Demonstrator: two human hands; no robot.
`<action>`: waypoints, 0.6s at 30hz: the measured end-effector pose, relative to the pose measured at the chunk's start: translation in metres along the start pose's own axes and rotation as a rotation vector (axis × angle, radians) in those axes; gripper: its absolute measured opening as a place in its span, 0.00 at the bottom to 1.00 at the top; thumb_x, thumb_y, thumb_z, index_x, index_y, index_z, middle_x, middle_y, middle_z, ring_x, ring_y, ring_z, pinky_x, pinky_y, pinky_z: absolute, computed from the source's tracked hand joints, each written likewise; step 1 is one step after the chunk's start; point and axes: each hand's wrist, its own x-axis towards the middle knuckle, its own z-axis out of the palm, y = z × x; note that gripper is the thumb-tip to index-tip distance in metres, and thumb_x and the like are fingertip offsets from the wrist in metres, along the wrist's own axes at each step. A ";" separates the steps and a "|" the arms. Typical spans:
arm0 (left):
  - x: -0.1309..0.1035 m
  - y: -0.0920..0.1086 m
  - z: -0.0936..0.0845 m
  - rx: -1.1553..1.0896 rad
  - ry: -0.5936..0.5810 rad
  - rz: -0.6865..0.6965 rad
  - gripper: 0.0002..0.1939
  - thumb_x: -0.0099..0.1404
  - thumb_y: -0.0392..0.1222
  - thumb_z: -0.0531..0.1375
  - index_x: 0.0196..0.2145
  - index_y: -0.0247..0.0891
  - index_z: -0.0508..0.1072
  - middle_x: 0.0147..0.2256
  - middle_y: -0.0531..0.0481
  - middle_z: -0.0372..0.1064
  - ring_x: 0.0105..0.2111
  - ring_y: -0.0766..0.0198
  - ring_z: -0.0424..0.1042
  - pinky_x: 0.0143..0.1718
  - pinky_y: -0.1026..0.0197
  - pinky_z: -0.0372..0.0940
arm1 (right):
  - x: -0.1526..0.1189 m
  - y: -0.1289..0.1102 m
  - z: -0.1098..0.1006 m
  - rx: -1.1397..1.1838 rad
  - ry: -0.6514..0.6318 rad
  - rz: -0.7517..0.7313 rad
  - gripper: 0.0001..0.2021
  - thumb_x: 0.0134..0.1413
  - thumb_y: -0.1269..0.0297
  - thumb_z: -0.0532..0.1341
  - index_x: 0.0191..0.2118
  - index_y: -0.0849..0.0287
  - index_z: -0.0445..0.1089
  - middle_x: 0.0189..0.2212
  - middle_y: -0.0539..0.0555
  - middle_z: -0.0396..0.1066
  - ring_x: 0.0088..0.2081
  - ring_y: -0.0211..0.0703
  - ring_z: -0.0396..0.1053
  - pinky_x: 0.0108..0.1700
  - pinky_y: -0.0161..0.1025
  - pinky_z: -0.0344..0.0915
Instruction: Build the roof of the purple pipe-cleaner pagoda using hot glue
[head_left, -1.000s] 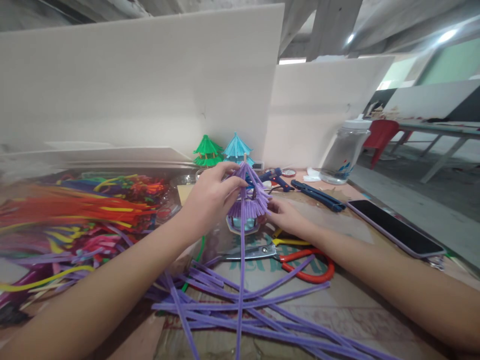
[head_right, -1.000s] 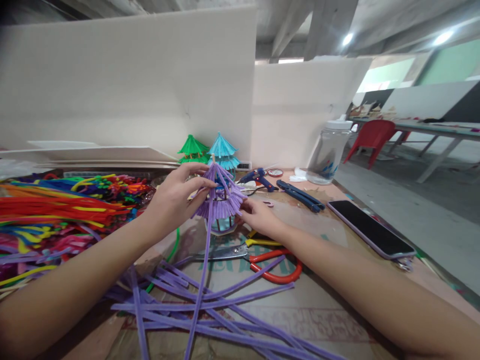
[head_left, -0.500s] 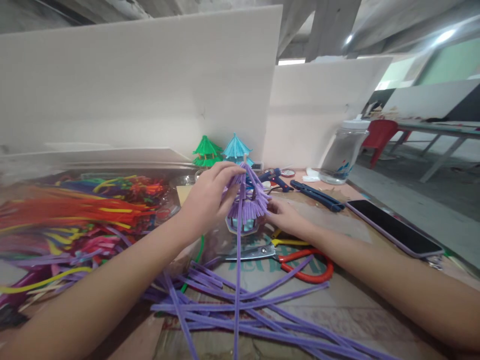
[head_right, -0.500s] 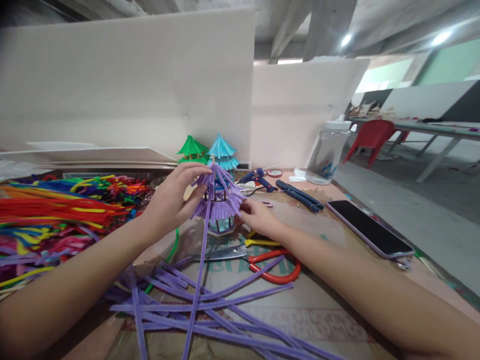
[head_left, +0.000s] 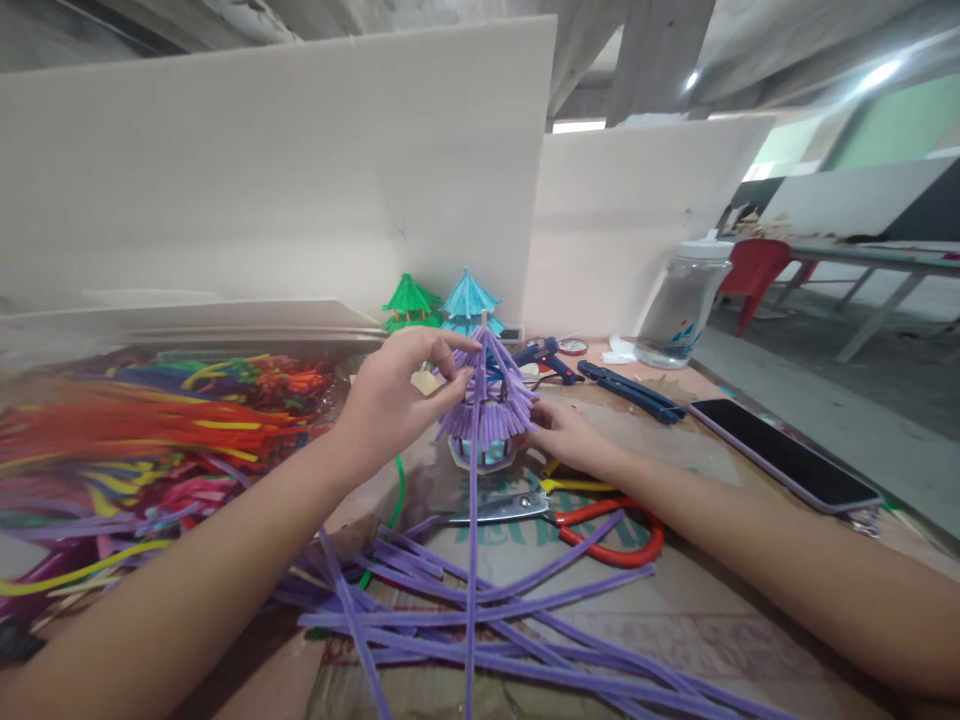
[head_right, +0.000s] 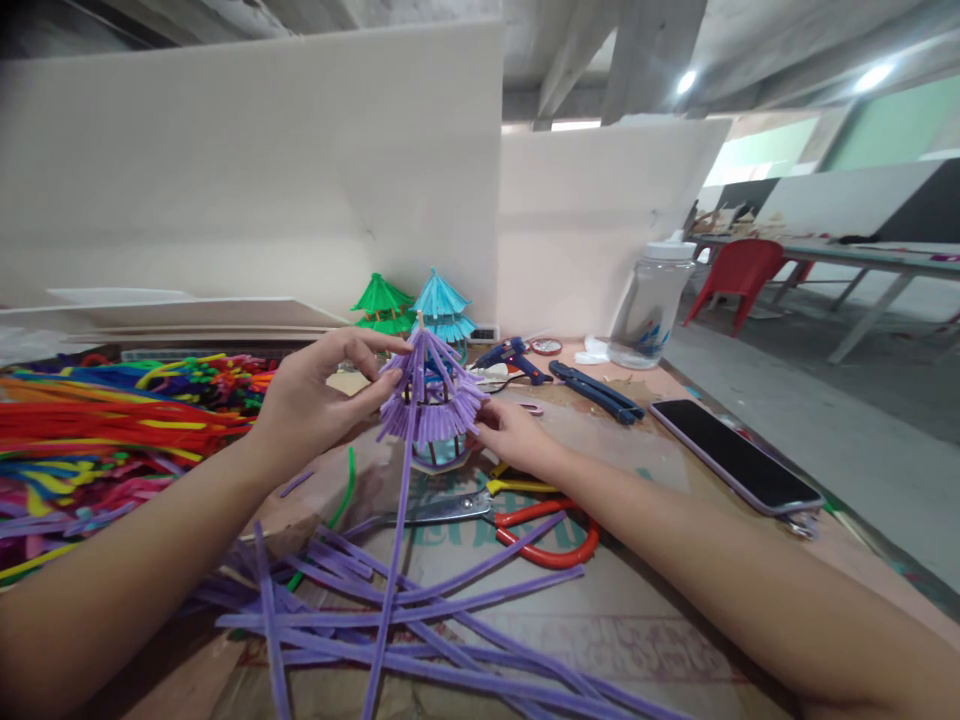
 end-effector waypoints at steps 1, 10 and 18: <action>0.000 0.001 0.000 -0.026 0.005 -0.015 0.11 0.64 0.35 0.62 0.27 0.39 0.63 0.40 0.49 0.78 0.43 0.60 0.76 0.49 0.55 0.66 | 0.000 0.000 0.000 0.003 0.000 0.001 0.06 0.49 0.61 0.62 0.33 0.56 0.68 0.29 0.51 0.75 0.36 0.47 0.76 0.41 0.44 0.73; 0.003 0.006 -0.011 -0.046 0.021 -0.115 0.08 0.61 0.31 0.53 0.35 0.39 0.69 0.31 0.51 0.69 0.34 0.63 0.71 0.37 0.60 0.67 | 0.000 -0.002 0.000 -0.009 0.002 0.022 0.05 0.50 0.63 0.61 0.34 0.56 0.68 0.29 0.50 0.75 0.32 0.45 0.75 0.37 0.41 0.73; 0.006 0.000 -0.021 0.069 0.163 -0.124 0.11 0.64 0.28 0.51 0.34 0.40 0.70 0.28 0.53 0.65 0.27 0.66 0.63 0.29 0.63 0.61 | -0.001 -0.003 0.000 -0.028 -0.004 0.021 0.07 0.51 0.60 0.61 0.36 0.56 0.69 0.32 0.51 0.76 0.35 0.46 0.75 0.39 0.42 0.73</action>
